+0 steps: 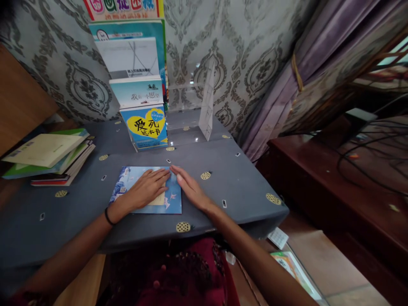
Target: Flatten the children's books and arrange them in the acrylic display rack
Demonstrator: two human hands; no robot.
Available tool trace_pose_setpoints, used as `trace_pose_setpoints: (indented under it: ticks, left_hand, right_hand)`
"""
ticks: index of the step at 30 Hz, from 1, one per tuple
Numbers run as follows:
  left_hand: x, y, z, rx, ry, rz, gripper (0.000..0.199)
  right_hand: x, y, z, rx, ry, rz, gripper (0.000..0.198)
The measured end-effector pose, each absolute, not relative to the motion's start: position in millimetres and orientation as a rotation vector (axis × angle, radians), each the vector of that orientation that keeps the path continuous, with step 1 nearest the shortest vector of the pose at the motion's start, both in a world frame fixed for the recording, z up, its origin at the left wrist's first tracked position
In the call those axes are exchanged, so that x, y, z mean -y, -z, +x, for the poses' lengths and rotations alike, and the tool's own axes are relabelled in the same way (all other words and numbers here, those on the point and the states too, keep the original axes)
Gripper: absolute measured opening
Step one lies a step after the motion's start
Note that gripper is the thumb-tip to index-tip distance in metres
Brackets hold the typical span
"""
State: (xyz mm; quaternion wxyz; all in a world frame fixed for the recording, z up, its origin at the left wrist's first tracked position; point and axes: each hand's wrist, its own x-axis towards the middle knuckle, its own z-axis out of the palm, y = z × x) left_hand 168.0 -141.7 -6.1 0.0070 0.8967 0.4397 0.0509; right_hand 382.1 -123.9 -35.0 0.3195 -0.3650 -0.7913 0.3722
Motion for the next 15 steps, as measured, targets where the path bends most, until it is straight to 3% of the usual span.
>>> trace_pose_setpoints:
  ticks: [6, 12, 15]
  left_hand:
    - [169, 7, 137, -1.599, -0.078, 2.692, 0.055]
    - [206, 0, 119, -1.442, 0.029, 2.622, 0.088]
    - [212, -8, 123, -1.484, 0.0, 2.657, 0.082]
  right_hand:
    - [133, 37, 379, 2.415, -0.644, -0.928, 0.052]
    - [112, 52, 375, 2.534, -0.416, -0.878, 0.05]
    - [90, 62, 378, 2.552, -0.351, -0.875, 0.054]
